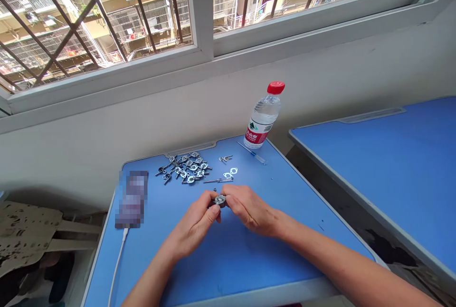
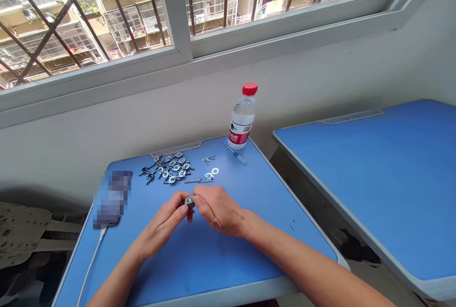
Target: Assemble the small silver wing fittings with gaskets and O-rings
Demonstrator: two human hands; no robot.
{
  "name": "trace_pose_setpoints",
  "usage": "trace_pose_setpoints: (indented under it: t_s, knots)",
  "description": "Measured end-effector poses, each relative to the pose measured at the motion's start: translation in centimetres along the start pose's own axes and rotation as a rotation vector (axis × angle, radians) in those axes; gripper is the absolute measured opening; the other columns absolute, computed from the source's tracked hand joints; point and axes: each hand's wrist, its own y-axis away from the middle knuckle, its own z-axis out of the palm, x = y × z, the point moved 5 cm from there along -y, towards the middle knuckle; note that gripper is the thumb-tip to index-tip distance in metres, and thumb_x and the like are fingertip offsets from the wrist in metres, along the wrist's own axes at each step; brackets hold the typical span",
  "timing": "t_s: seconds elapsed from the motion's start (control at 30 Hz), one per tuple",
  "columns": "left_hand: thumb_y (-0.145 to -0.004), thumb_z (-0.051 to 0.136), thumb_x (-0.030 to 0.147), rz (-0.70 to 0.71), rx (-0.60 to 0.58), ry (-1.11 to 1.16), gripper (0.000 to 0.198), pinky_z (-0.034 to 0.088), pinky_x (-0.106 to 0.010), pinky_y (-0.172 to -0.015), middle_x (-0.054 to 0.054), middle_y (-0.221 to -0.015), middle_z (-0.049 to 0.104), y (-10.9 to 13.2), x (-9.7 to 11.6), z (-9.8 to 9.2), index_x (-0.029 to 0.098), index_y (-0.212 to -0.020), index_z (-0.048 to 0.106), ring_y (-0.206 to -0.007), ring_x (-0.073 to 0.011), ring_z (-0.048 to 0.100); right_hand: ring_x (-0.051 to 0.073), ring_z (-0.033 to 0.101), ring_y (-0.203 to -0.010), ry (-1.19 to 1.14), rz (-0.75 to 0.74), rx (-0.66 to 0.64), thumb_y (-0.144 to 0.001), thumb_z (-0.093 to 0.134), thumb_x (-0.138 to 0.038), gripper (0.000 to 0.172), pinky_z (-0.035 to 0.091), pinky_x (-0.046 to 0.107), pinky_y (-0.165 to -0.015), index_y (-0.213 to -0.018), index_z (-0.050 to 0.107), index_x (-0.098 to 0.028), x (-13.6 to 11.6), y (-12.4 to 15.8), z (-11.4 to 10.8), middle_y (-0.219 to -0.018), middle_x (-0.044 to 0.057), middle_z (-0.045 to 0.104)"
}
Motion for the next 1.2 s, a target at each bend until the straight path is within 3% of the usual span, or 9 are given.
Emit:
trace_pose_setpoints:
  t_s: [0.23, 0.7, 1.0, 1.07, 1.2]
  knots:
    - [-0.102, 0.033, 0.043, 0.070, -0.068, 0.177, 0.033, 0.041, -0.033, -0.085, -0.005, -0.092, 0.058, 0.1, 0.8, 0.2, 0.019, -0.101, 0.054, -0.088, -0.0187, 0.051, 0.014, 0.047, -0.060, -0.343, 0.096, -0.003, -0.102, 0.022, -0.055, 0.053, 0.042, 0.028, -0.063, -0.064, 0.038, -0.022, -0.4, 0.2, -0.3, -0.063, 0.000, 0.049]
    - [-0.104, 0.027, 0.044, 0.130, -0.052, -0.013, 0.039, 0.041, -0.030, -0.081, -0.004, -0.097, 0.055, 0.4, 1.0, 0.0, 0.020, -0.108, 0.057, -0.084, -0.0168, 0.048, 0.013, 0.045, -0.061, -0.487, 0.100, 0.020, -0.101, 0.031, -0.055, 0.052, 0.041, 0.027, -0.064, -0.064, 0.044, -0.021, -1.0, -0.1, -0.6, -0.063, -0.001, 0.048]
    - [-0.105, 0.023, 0.039, 0.178, -0.021, -0.202, 0.035, 0.042, -0.029, -0.082, -0.004, -0.100, 0.054, 0.4, 1.1, 0.0, 0.022, -0.109, 0.054, -0.087, -0.0171, 0.050, 0.012, 0.046, -0.061, -0.332, 0.009, 0.050, -0.105, 0.027, -0.049, 0.052, 0.041, 0.026, -0.061, -0.065, 0.045, -0.019, -0.8, 0.0, -0.9, -0.066, 0.000, 0.050]
    - [-0.105, 0.023, 0.037, 0.189, 0.022, -0.268, 0.033, 0.043, -0.029, -0.080, -0.004, -0.099, 0.054, 0.2, 0.9, -0.1, 0.021, -0.108, 0.052, -0.085, -0.0170, 0.050, 0.013, 0.047, -0.061, -0.194, -0.028, 0.080, -0.106, 0.024, -0.046, 0.050, 0.042, 0.026, -0.059, -0.071, 0.048, -0.019, -0.7, -0.1, -0.9, -0.067, 0.000, 0.051]
    - [-0.105, 0.023, 0.037, 0.248, 0.141, -0.415, 0.031, 0.043, -0.029, -0.072, -0.004, -0.090, 0.054, -0.2, 0.4, -0.5, 0.019, -0.103, 0.049, -0.075, -0.0172, 0.049, 0.017, 0.052, -0.069, 0.200, -0.239, 0.202, -0.106, 0.024, -0.042, 0.039, 0.044, 0.029, -0.062, -0.092, 0.052, -0.018, -1.1, -0.1, -1.2, -0.080, 0.006, 0.060]
